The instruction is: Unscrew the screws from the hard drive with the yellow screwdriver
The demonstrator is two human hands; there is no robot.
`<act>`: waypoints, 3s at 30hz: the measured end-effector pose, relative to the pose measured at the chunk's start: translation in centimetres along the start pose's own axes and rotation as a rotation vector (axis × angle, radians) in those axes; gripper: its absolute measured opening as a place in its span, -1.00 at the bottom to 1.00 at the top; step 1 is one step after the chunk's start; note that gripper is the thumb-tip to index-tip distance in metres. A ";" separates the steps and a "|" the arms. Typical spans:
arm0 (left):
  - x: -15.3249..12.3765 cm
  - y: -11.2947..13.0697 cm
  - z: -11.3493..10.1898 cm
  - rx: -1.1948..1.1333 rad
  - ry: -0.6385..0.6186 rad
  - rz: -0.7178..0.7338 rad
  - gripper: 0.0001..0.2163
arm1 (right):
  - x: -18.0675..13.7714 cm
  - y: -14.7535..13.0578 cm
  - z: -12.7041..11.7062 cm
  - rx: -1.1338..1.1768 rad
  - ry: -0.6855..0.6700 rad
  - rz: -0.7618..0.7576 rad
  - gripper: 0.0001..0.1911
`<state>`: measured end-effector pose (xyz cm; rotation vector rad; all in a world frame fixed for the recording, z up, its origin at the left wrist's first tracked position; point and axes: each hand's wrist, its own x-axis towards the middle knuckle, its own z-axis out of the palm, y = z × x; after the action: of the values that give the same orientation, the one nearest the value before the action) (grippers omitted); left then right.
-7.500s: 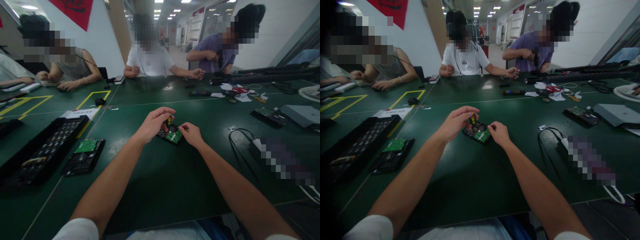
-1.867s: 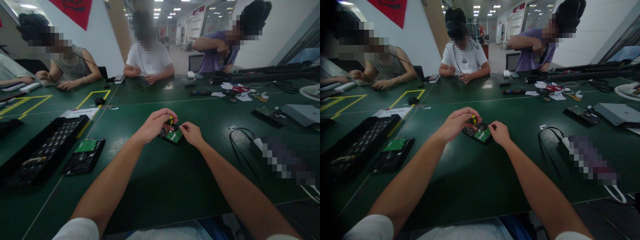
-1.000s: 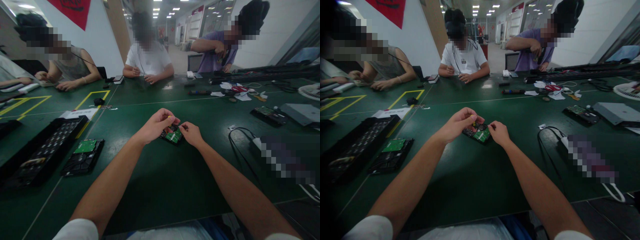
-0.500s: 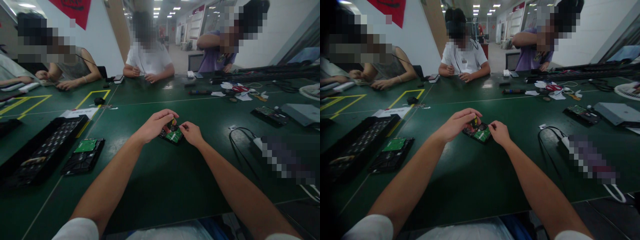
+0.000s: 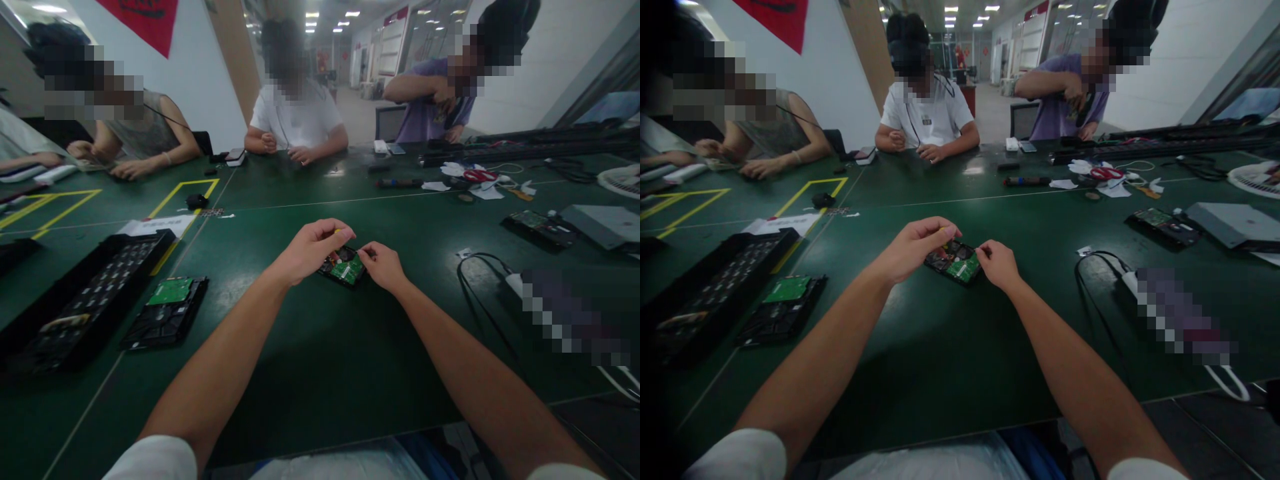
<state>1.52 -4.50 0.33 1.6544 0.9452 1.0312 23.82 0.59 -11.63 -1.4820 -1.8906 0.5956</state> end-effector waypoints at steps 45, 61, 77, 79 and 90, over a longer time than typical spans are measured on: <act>0.0 0.3 -0.1 0.059 0.073 0.000 -0.73 | 0.0 0.1 0.2 0.009 0.024 -0.002 -0.80; 0.1 0.3 0.2 -0.171 0.041 -0.075 -0.85 | 0.1 0.1 0.2 -0.012 0.026 0.002 -0.79; 0.2 0.5 0.5 -0.229 0.099 -0.074 -0.85 | 0.1 0.5 0.4 0.017 0.031 -0.014 -0.79; 0.3 0.4 0.5 -0.170 0.124 -0.071 -0.83 | 0.1 0.4 0.4 0.014 0.032 -0.010 -0.79; 0.1 0.3 0.0 -0.048 0.043 -0.057 -0.79 | 0.0 0.3 0.2 0.001 0.037 -0.028 -0.80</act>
<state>1.59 -4.51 0.59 1.5628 0.9824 1.0467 23.84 0.71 -11.96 -1.4544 -1.8790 0.5524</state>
